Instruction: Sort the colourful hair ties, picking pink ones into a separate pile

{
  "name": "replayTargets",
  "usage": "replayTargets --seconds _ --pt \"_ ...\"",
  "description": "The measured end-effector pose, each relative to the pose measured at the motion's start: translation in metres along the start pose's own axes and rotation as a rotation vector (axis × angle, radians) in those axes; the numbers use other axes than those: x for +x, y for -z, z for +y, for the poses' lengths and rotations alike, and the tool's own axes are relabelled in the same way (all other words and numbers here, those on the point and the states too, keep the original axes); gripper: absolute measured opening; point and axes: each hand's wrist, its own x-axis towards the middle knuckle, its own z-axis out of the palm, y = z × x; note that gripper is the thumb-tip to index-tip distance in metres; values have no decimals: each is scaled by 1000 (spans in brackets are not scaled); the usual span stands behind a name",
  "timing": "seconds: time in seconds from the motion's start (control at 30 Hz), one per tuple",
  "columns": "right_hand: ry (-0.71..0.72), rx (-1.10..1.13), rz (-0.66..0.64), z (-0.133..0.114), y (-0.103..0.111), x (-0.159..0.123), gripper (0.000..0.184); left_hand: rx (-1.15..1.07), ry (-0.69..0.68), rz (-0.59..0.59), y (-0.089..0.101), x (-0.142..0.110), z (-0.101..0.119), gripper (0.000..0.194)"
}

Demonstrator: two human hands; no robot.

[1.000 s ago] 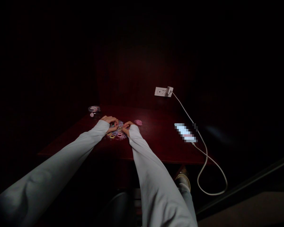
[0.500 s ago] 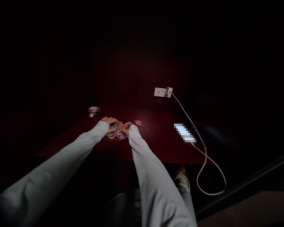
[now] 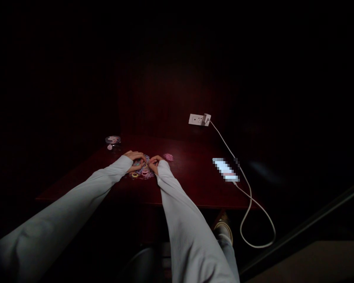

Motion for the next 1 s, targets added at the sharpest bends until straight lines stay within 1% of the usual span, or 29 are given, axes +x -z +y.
replayTargets --seconds 0.23,0.33,0.47,0.63,0.7,0.87,1.0 --pt "-1 36 17 0 3 0 12 -5 40 -27 4 0 3 25" --pt "-23 63 -11 -1 2 0 13 -14 44 -30 6 0 4 28" --pt "-15 75 -62 -3 1 0 13 -32 45 -9 6 -1 5 32" --pt "-16 70 -86 -7 2 -2 15 -61 12 9 2 -1 -2 39" --pt "-4 79 -110 -8 2 -3 18 -69 0 -14 0 0 -7 37" --pt "10 62 -123 -9 1 -4 25 -81 -17 -59 -5 3 -14 26" --pt "-15 2 -114 -10 -1 -5 25 -51 -32 -24 -10 2 -15 23"
